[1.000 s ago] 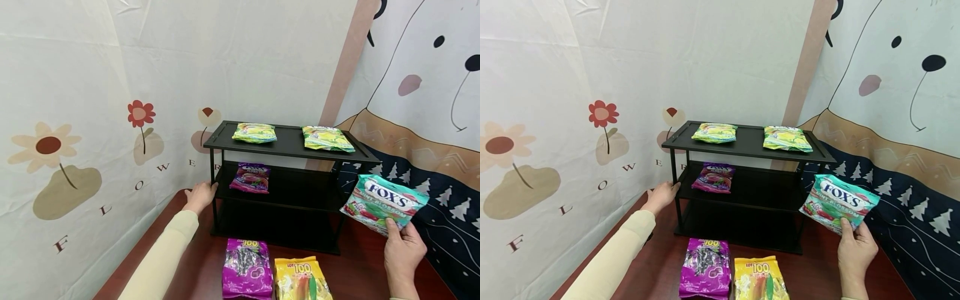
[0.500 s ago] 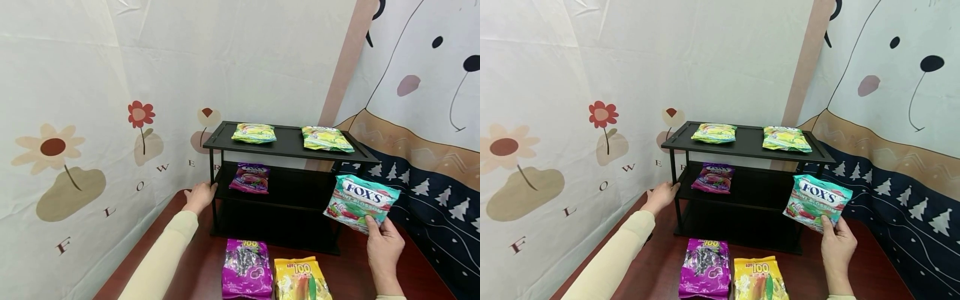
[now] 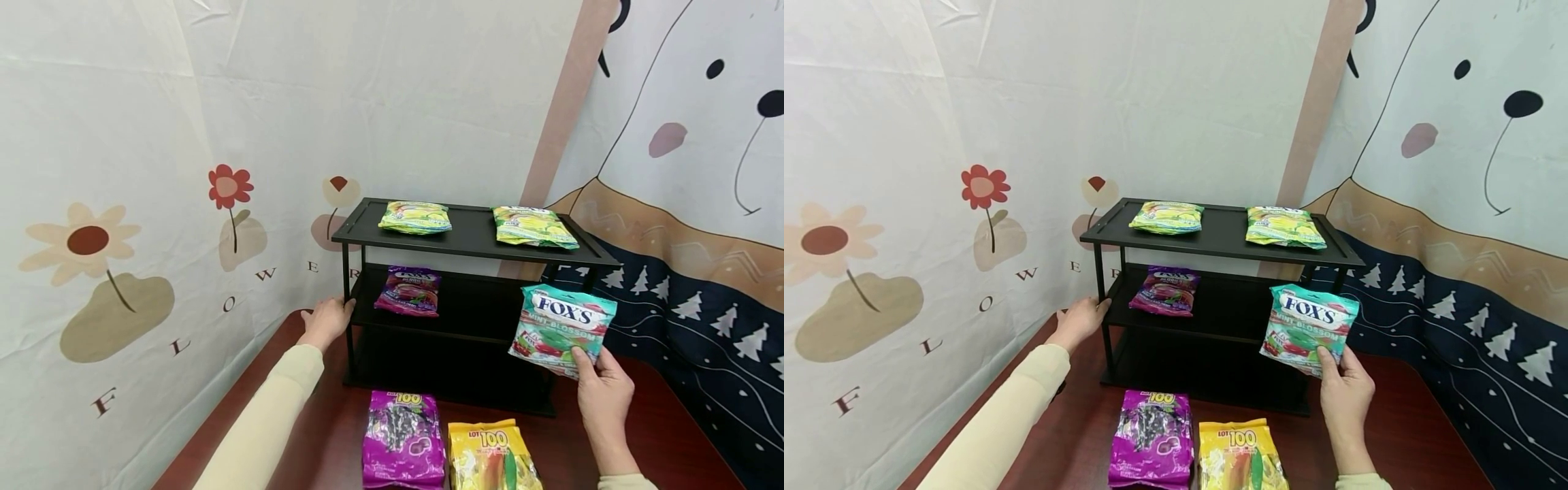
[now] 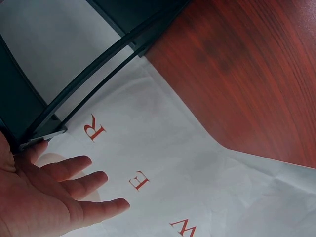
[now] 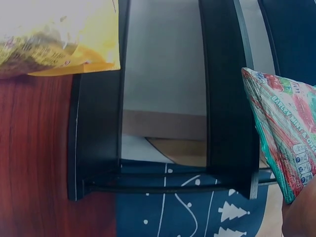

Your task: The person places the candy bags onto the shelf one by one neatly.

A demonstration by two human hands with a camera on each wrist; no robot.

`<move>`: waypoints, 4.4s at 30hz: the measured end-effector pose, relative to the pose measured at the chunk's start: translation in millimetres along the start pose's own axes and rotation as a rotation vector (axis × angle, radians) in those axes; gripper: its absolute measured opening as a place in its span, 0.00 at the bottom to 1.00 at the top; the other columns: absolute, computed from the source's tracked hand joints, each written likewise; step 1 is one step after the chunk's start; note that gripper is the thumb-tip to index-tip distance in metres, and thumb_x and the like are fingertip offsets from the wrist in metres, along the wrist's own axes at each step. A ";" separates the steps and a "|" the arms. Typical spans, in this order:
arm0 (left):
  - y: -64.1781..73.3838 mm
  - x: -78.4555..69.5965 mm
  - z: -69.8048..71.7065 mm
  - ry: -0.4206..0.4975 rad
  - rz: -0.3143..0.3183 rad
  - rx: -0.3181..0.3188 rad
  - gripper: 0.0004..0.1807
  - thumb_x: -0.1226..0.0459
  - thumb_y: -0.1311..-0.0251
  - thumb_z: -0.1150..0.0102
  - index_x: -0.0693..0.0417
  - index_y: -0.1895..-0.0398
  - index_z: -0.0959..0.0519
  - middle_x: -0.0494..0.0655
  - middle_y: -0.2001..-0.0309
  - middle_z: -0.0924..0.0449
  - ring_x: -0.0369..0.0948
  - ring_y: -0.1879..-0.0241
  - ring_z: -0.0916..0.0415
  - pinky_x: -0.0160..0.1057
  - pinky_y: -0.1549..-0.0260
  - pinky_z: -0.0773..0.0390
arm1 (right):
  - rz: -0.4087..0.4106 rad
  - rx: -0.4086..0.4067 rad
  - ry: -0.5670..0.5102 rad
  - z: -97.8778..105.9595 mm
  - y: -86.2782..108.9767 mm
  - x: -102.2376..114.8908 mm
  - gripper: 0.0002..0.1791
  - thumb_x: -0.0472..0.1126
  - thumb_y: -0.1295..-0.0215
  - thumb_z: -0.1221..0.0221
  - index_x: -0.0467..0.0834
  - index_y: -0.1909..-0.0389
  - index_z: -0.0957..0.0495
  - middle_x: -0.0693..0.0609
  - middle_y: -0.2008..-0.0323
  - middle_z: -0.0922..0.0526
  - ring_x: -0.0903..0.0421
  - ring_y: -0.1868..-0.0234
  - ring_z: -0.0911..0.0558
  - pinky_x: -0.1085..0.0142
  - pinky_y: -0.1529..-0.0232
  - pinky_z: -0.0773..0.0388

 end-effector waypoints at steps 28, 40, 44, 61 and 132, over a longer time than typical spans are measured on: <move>-0.2 0.5 -1.7 -0.014 0.002 0.007 0.28 0.50 0.23 0.61 0.59 0.34 0.27 0.63 0.36 0.29 0.63 0.33 0.40 0.77 0.40 0.55 | -0.193 0.340 0.292 -61.2 -19.5 5.0 0.32 0.53 0.24 0.48 0.35 0.30 0.34 0.35 0.47 0.20 0.52 0.56 0.18 0.63 0.55 0.21; 0.1 -0.6 0.6 -0.016 -0.005 0.003 0.27 0.50 0.23 0.61 0.60 0.37 0.25 0.63 0.39 0.26 0.63 0.34 0.38 0.77 0.40 0.55 | 0.483 0.373 0.540 -79.8 6.5 51.2 0.22 0.40 0.35 0.36 0.34 0.42 0.21 0.31 0.39 0.26 0.31 0.41 0.28 0.33 0.45 0.35; 0.0 0.1 0.1 -0.015 -0.006 -0.009 0.25 0.50 0.23 0.60 0.60 0.43 0.23 0.61 0.43 0.24 0.62 0.36 0.36 0.77 0.41 0.53 | 0.663 0.396 0.566 -85.9 18.9 55.7 0.23 0.39 0.43 0.29 0.38 0.46 0.17 0.34 0.43 0.22 0.34 0.45 0.25 0.37 0.49 0.30; -0.9 0.7 -1.9 -0.010 -0.002 -0.016 0.26 0.50 0.23 0.60 0.58 0.38 0.23 0.61 0.40 0.25 0.63 0.35 0.37 0.77 0.40 0.55 | 0.902 0.451 0.735 -94.9 33.4 53.4 0.20 0.31 0.49 0.29 0.42 0.53 0.17 0.42 0.56 0.20 0.42 0.58 0.21 0.52 0.65 0.24; -1.3 2.1 -2.6 0.000 -0.009 -0.017 0.25 0.50 0.23 0.61 0.58 0.40 0.23 0.61 0.40 0.25 0.64 0.34 0.38 0.78 0.41 0.56 | 0.801 0.529 0.776 -104.7 26.0 20.4 0.28 0.40 0.45 0.30 0.34 0.43 0.23 0.37 0.49 0.24 0.37 0.49 0.25 0.43 0.48 0.28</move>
Point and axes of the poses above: each hand's wrist, its own y-axis away from the middle knuckle, its own z-axis out of the back of the hand, x = y × z, the point moved 8 cm from there along -y, towards the middle knuckle
